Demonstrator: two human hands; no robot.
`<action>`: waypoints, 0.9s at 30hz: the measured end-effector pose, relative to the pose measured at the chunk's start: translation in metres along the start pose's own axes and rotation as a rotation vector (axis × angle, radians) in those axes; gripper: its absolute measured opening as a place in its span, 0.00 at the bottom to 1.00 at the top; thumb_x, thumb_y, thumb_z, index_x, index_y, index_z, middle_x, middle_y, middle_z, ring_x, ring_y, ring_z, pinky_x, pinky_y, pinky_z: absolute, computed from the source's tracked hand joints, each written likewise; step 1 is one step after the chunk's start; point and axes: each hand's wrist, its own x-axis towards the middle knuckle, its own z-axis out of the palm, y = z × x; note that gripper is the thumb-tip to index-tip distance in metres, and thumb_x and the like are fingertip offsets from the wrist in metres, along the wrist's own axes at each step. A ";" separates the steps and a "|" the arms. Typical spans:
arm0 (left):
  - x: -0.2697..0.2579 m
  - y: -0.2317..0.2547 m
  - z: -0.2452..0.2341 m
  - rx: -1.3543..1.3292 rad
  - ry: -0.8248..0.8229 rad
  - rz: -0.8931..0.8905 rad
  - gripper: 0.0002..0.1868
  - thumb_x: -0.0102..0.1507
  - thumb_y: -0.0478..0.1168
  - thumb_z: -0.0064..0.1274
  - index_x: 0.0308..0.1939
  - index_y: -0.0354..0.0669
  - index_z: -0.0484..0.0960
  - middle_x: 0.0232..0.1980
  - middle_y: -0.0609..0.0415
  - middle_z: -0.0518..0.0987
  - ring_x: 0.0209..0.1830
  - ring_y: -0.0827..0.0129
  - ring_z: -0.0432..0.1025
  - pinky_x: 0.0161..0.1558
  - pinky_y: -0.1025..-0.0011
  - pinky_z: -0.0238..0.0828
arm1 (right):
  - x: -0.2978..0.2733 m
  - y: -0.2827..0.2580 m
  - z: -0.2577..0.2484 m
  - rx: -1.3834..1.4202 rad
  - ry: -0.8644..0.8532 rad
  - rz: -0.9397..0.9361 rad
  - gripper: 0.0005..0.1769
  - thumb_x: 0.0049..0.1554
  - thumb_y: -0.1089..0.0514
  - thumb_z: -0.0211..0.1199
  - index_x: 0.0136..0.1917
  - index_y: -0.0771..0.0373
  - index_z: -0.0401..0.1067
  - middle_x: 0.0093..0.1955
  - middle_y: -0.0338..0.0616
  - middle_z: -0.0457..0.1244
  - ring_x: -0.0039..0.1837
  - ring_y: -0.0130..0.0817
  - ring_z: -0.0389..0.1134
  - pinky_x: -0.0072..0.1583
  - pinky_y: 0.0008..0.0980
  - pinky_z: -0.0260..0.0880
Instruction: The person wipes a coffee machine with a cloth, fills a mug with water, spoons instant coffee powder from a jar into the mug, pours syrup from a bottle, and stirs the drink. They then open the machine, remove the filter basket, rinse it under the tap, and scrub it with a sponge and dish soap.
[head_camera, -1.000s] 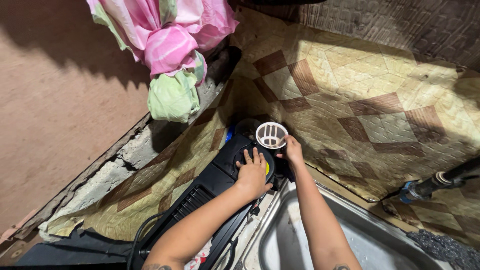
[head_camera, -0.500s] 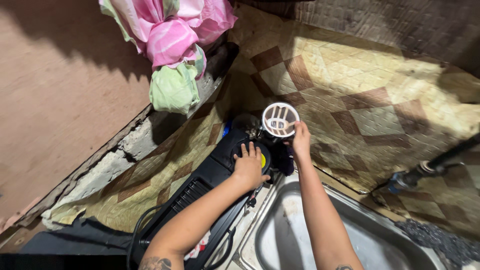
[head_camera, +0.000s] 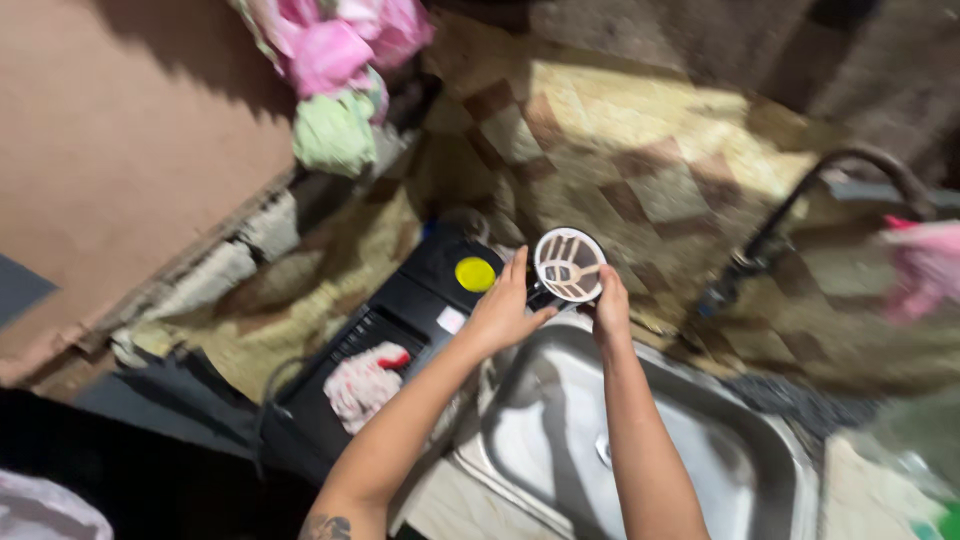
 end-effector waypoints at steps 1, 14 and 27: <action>-0.004 0.011 0.010 -0.074 0.007 0.001 0.64 0.54 0.57 0.68 0.76 0.26 0.43 0.75 0.26 0.57 0.74 0.37 0.59 0.69 0.55 0.61 | -0.007 -0.002 -0.015 -0.008 -0.006 -0.006 0.22 0.67 0.43 0.48 0.62 0.58 0.69 0.48 0.43 0.69 0.43 0.30 0.72 0.39 0.32 0.73; -0.068 0.095 0.195 -0.859 0.050 -0.008 0.45 0.65 0.50 0.58 0.76 0.32 0.51 0.69 0.37 0.71 0.70 0.57 0.67 0.69 0.65 0.61 | -0.100 -0.046 -0.198 -0.255 0.088 0.123 0.21 0.65 0.41 0.47 0.62 0.54 0.69 0.47 0.37 0.68 0.43 0.25 0.70 0.39 0.28 0.71; -0.096 0.088 0.323 -0.780 0.262 -0.258 0.37 0.67 0.43 0.52 0.75 0.32 0.56 0.67 0.35 0.72 0.67 0.53 0.70 0.66 0.66 0.64 | -0.087 -0.069 -0.251 -0.815 0.021 -0.430 0.21 0.71 0.46 0.56 0.64 0.64 0.73 0.53 0.55 0.66 0.52 0.51 0.67 0.54 0.44 0.68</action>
